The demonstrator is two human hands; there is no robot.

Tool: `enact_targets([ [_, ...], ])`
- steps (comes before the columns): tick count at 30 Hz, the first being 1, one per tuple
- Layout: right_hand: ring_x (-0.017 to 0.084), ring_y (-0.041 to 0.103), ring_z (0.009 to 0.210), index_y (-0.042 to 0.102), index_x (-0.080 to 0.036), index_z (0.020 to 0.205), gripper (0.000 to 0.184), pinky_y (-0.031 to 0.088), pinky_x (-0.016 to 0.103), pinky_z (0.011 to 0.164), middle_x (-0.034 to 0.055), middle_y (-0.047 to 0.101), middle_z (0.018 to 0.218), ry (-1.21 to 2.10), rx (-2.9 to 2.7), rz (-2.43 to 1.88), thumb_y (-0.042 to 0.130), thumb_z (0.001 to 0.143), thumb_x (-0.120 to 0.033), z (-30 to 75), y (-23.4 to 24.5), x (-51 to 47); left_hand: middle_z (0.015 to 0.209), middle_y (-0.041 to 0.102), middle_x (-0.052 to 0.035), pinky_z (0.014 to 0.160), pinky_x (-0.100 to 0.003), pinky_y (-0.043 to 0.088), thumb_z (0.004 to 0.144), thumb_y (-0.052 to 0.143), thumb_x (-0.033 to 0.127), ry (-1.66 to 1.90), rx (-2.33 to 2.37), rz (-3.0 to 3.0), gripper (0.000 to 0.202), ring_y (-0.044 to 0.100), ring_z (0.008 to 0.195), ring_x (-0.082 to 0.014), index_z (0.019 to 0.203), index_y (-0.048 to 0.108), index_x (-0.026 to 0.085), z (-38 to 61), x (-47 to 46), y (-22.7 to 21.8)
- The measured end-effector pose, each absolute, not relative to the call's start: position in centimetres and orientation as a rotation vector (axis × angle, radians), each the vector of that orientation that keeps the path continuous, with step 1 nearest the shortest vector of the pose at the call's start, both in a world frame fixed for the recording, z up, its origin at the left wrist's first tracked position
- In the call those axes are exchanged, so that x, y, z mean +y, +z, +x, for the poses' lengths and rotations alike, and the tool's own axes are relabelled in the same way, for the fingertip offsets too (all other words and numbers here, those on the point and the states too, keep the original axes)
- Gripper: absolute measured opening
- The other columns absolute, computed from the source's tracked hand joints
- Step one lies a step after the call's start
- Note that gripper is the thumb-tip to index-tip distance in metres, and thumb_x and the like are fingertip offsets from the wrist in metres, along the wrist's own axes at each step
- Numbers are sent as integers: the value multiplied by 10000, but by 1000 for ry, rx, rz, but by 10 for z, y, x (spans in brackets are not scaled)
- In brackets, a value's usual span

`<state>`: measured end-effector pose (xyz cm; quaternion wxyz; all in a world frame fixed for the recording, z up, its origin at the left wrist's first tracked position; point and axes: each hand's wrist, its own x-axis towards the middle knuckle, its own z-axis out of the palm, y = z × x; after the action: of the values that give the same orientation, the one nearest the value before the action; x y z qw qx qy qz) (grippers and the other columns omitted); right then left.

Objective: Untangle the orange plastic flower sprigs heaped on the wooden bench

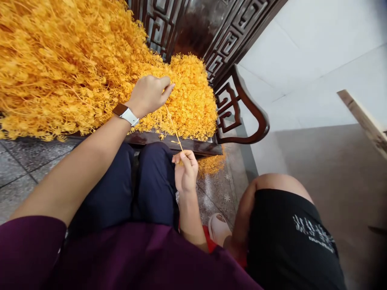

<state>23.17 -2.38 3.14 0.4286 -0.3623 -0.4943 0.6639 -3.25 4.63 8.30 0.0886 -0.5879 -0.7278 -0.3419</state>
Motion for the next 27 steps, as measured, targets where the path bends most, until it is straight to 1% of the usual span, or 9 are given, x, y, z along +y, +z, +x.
enact_targets([
  [2,133,473,641,629,-218,914,238,463,313,719,-26,506,712,1658,-1255,-910,704,892,-443,234,31,-26,810,699,-116,809,-370,450,1071,329,535,-951,-2177,-1713,485,660,904,-277,1049,706,231,-33,45,85],
  [6,137,440,668,719,-197,1033,322,395,294,671,-5,541,749,1566,-1409,-1011,656,949,-501,240,26,-29,788,676,-78,761,-375,400,1091,286,541,-830,-2241,-1686,514,582,861,-246,1057,699,238,-36,45,88],
  [9,138,417,658,736,-183,913,400,353,280,640,-14,504,694,1406,-1634,-1141,596,986,-550,246,23,-31,700,594,-28,713,-350,354,1097,276,570,-815,-2217,-1701,496,481,811,-219,1097,666,264,-37,46,88],
  [12,126,384,619,614,-188,726,470,308,274,595,-28,448,638,1349,-1820,-1186,578,997,-570,252,23,-38,719,565,-30,654,-373,273,1105,246,564,-685,-2237,-1699,500,355,698,-229,1185,641,269,-37,46,90],
  [14,117,354,606,500,-201,689,491,279,274,577,-36,407,636,1359,-1912,-1182,569,1010,-565,257,25,-46,747,569,-44,644,-389,235,1106,181,571,-615,-2254,-1690,562,300,660,-236,1248,621,253,-36,45,93],
  [17,113,299,598,385,-216,689,512,249,284,563,-40,349,645,1444,-1948,-1144,522,1037,-566,264,29,-61,798,600,-63,649,-400,231,1101,75,566,-557,-2256,-1662,648,314,658,-241,1325,585,235,-34,44,97],
  [21,113,276,587,365,-219,682,527,235,298,562,-39,336,637,1645,-1846,-1078,521,1038,-576,272,33,-81,862,657,-83,661,-398,249,1093,-2,558,-458,-2261,-1676,714,388,682,-250,1378,562,224,-29,46,99],
  [23,108,245,554,336,-225,656,554,226,300,554,-53,291,602,1848,-1682,-1005,556,1021,-579,271,37,-88,881,672,-92,675,-390,268,1087,-6,575,-493,-2263,-1711,736,427,695,-251,1395,556,215,-25,46,99],
  [27,97,162,473,251,-241,604,621,236,305,538,-91,162,502,2266,-1252,-876,539,1010,-613,263,48,-97,949,700,-123,718,-390,304,1067,-46,589,-576,-2274,-1732,794,507,760,-265,1446,524,187,-18,45,97],
])
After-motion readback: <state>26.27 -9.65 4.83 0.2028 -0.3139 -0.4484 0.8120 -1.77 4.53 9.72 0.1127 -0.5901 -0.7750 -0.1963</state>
